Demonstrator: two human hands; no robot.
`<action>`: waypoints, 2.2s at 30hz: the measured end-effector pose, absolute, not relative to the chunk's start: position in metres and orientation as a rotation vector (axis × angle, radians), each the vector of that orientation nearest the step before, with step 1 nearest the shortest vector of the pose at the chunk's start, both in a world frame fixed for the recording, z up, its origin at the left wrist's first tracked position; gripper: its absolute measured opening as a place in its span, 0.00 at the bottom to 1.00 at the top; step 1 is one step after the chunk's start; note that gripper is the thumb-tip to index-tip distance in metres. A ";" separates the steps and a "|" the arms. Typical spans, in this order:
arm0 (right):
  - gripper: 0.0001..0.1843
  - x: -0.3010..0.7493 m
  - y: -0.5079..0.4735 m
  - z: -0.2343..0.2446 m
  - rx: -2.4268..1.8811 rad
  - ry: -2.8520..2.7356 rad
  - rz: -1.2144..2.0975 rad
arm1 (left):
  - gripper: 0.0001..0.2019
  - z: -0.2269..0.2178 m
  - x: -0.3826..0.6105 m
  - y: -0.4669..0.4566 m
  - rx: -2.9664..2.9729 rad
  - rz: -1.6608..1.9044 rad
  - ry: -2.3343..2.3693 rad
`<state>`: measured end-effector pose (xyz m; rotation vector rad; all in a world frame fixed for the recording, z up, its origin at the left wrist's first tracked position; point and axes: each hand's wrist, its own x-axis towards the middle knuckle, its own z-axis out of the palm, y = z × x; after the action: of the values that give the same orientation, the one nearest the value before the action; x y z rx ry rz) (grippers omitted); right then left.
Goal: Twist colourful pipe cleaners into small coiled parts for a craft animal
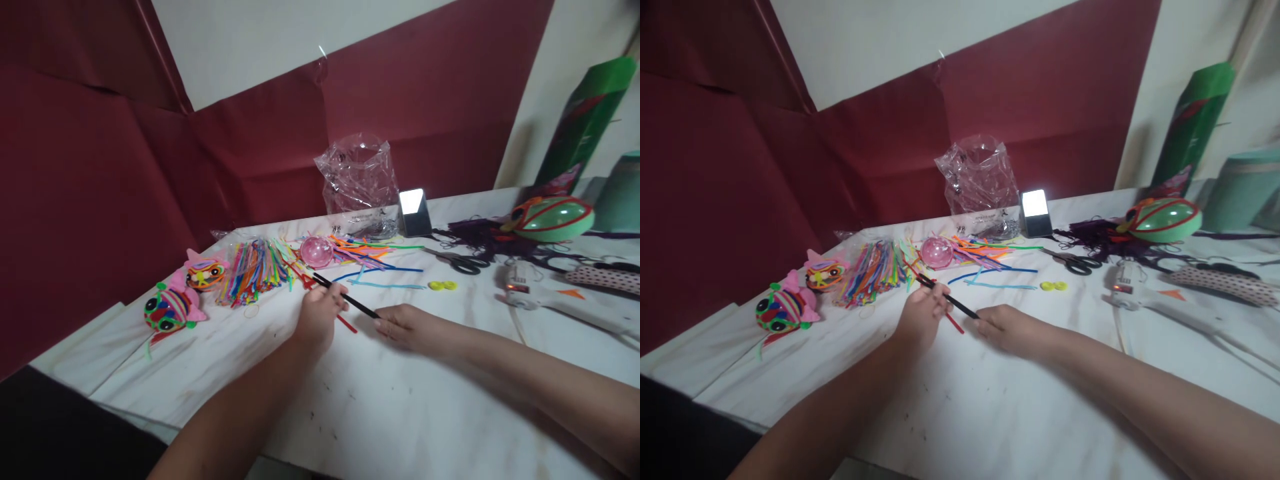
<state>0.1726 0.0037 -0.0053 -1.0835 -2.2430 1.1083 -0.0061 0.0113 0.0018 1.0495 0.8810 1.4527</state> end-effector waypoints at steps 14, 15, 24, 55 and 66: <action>0.22 0.163 -0.003 -0.003 -1.044 -1.903 1.163 | 0.13 0.004 -0.010 0.018 0.963 1.480 0.776; 0.22 0.162 -0.002 -0.004 -1.024 -1.858 1.191 | 0.13 0.006 -0.012 0.019 0.974 1.488 0.778; 0.23 0.170 0.009 -0.020 -1.085 -1.957 1.288 | 0.19 -0.013 -0.001 0.010 1.180 1.134 0.844; 0.23 0.165 0.001 -0.010 -0.878 -1.792 1.711 | 0.10 0.006 0.000 -0.001 1.052 1.236 0.585; 0.20 0.184 0.012 -0.003 -0.945 -2.049 1.660 | 0.08 0.007 -0.007 0.008 0.976 1.308 0.638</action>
<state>0.1845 0.0124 -0.0034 -0.9447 -2.0490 1.6604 -0.0069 0.0078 0.0066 0.9761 0.6376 1.3082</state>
